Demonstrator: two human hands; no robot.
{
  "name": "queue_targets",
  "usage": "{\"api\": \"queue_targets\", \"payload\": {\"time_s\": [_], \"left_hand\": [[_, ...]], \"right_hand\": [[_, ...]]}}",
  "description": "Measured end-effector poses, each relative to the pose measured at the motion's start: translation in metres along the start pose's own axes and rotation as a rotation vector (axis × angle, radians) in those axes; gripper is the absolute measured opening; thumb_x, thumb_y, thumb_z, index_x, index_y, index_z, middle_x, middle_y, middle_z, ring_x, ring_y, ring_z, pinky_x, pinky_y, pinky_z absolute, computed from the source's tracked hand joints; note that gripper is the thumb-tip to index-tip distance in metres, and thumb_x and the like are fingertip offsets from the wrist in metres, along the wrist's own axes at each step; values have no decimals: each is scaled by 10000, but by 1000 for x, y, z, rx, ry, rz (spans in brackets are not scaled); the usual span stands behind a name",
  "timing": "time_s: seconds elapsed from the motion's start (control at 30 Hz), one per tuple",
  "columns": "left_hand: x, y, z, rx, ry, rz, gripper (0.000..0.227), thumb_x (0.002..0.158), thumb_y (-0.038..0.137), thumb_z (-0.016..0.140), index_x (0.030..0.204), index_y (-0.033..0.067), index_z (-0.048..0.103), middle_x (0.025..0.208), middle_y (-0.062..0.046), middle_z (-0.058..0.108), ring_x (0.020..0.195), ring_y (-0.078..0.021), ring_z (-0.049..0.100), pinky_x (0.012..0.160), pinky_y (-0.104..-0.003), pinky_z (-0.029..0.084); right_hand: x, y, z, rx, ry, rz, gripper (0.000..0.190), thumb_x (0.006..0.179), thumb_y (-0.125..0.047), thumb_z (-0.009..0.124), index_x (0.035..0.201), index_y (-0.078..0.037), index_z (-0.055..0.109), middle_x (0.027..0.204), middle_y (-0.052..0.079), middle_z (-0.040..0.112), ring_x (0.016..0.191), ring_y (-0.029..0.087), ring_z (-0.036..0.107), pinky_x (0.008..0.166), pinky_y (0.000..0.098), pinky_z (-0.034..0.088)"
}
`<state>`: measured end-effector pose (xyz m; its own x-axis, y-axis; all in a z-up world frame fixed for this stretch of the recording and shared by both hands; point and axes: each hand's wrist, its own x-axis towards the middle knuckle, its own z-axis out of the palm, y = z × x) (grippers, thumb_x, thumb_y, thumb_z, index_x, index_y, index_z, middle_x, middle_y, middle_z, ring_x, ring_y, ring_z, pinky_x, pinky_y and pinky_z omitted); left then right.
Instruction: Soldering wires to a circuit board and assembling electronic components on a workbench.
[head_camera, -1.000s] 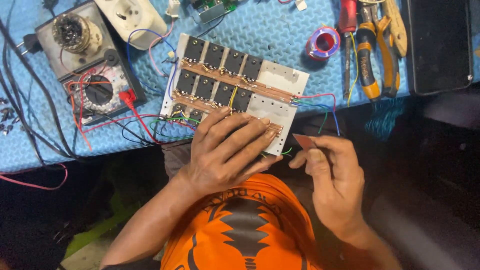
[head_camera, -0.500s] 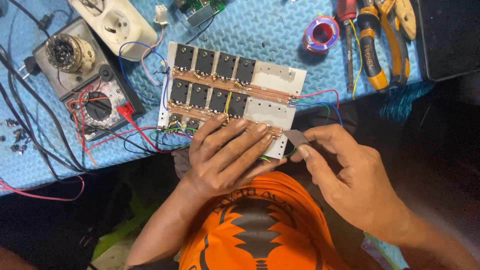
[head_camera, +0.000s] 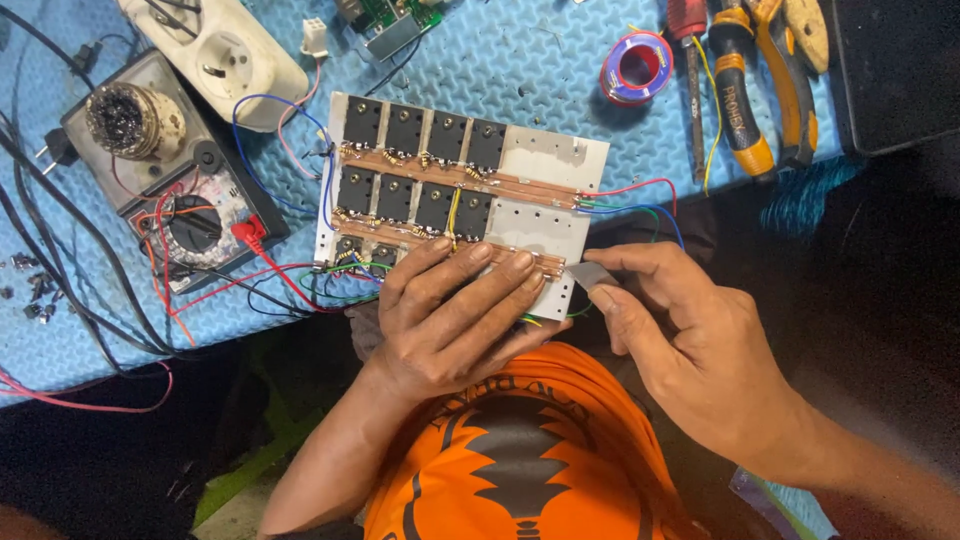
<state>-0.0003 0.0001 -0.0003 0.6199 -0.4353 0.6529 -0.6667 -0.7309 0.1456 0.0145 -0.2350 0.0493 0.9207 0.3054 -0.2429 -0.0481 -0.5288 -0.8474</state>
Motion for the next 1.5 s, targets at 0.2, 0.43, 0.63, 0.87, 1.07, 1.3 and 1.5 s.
{"api": "queue_targets", "payload": {"time_s": [0.2,0.43,0.63,0.87,1.07,1.3,1.5], "left_hand": [[1,0,-1,-25,-10,-2,391,959,467,924,1172,169,787,1249,18,723,1172,-197,628,1056,-390,470],[2,-1,-1,-43,-12,0,379,965,445,910,1171,151,790,1246,5,724,1173,-203,634,1060,-399,477],[4,-1,-4,-62,-24,-2,346,974,415,886,1162,138,795,1240,-4,727,1162,-201,626,1054,-405,486],[1,-7,-5,-120,-102,36,287,1053,336,701,1191,101,792,1287,-38,701,1168,-228,616,1010,-435,539],[0,-4,-3,-125,-58,-6,279,1036,356,765,1184,122,804,1283,-22,702,1185,-208,604,1067,-418,493],[-1,-4,-5,-148,-69,-12,270,1048,331,722,1194,117,799,1285,-28,705,1196,-219,597,1079,-426,474],[-1,-3,-5,-131,-69,-21,276,1048,341,739,1212,127,794,1295,-14,705,1207,-211,602,1089,-407,460]], "right_hand": [[-1,3,3,19,4,-71,234,1007,-114,570,1227,-62,633,700,-2,663,563,69,626,607,208,529],[-1,0,1,-1,-8,-71,237,1002,-120,575,1223,-69,642,692,0,672,539,70,638,570,212,530],[-4,4,3,-66,18,-133,224,988,-102,608,1207,-70,640,725,-4,693,535,71,646,580,210,552],[-7,2,11,74,54,-66,212,991,-60,599,1195,-25,645,735,15,671,563,76,520,568,221,492],[-13,-1,23,129,119,56,182,1007,-102,586,1176,-43,615,647,23,646,547,90,581,605,231,519],[-16,-7,37,308,193,219,215,998,-136,601,1178,-38,666,634,55,638,540,96,555,531,228,487],[-19,-10,46,527,227,284,223,1001,-146,591,1197,-55,644,568,89,560,445,110,470,359,231,404]]}}
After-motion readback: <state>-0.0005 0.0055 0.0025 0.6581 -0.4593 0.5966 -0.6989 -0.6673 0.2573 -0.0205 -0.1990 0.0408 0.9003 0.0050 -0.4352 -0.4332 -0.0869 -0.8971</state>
